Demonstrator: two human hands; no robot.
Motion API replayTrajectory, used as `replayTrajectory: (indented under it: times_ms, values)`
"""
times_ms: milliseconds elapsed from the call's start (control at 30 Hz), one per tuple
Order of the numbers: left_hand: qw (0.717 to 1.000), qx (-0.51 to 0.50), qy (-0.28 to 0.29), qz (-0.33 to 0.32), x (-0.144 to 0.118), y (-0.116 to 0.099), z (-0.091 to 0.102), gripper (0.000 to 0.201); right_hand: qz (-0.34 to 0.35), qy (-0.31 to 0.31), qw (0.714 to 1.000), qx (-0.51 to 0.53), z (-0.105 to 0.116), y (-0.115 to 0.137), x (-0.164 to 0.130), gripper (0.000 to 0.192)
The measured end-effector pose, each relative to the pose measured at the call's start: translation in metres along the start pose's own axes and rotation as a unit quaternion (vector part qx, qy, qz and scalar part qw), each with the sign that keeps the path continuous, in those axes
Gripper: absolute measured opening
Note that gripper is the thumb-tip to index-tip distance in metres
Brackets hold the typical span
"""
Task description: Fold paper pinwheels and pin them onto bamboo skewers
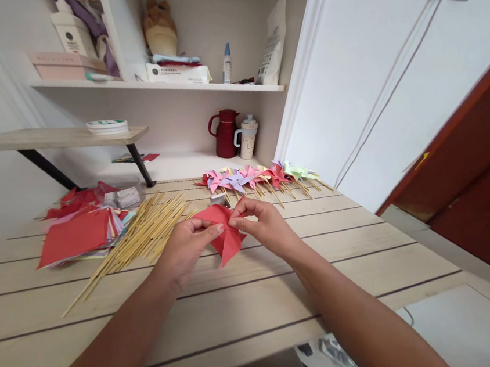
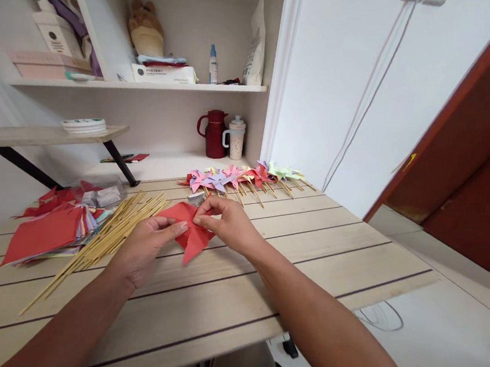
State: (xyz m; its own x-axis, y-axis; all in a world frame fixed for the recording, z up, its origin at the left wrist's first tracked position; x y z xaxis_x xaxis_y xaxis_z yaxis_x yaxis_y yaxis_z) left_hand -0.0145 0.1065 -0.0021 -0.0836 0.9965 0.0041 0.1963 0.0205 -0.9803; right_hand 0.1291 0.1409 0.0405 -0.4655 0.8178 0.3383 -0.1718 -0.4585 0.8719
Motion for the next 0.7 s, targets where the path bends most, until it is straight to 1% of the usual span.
replayTrajectory:
  times_ms: [200, 367, 467, 533, 600, 700]
  values:
    - [1.000, 0.006, -0.006, -0.008, -0.001, -0.001, 0.000, 0.029, 0.041, -0.036, 0.997, -0.051, 0.006, 0.012, -0.001, 0.013]
    - [1.000, 0.007, 0.003, -0.008, -0.001, -0.001, -0.002, 0.029, 0.049, -0.043, 0.997, -0.053, 0.008, 0.013, -0.002, 0.013]
    - [1.000, 0.012, 0.007, -0.013, -0.001, -0.001, -0.002, 0.030, 0.041, -0.041, 0.997, -0.051, 0.008, 0.009, -0.002, 0.013]
    - [1.000, 0.010, 0.005, -0.013, 0.000, 0.000, -0.001, 0.031, 0.030, -0.035, 0.998, -0.033, 0.007, 0.006, -0.002, 0.015]
    - [1.000, 0.000, 0.012, -0.012, 0.001, 0.001, -0.002, 0.033, 0.005, -0.027, 1.000, 0.010, 0.006, -0.001, 0.000, 0.019]
    - [0.998, -0.024, 0.053, -0.014, 0.001, 0.001, -0.009, 0.038, -0.037, -0.026, 0.996, 0.083, 0.005, -0.013, 0.002, 0.026]
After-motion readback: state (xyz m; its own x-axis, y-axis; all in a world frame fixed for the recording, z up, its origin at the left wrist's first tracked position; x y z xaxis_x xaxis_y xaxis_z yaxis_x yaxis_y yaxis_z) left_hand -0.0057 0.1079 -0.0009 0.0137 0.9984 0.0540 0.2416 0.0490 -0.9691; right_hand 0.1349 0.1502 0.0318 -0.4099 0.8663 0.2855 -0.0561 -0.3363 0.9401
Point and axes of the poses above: each hand's wrist, its own x-axis towards the middle knuckle, its own z-axis out of the back of the hand, y = z × x, the point moved 10 cm from there along x, towards the middle knuckle, and after that the axes turned 10 degrees about -x, right-handed, at the moved point
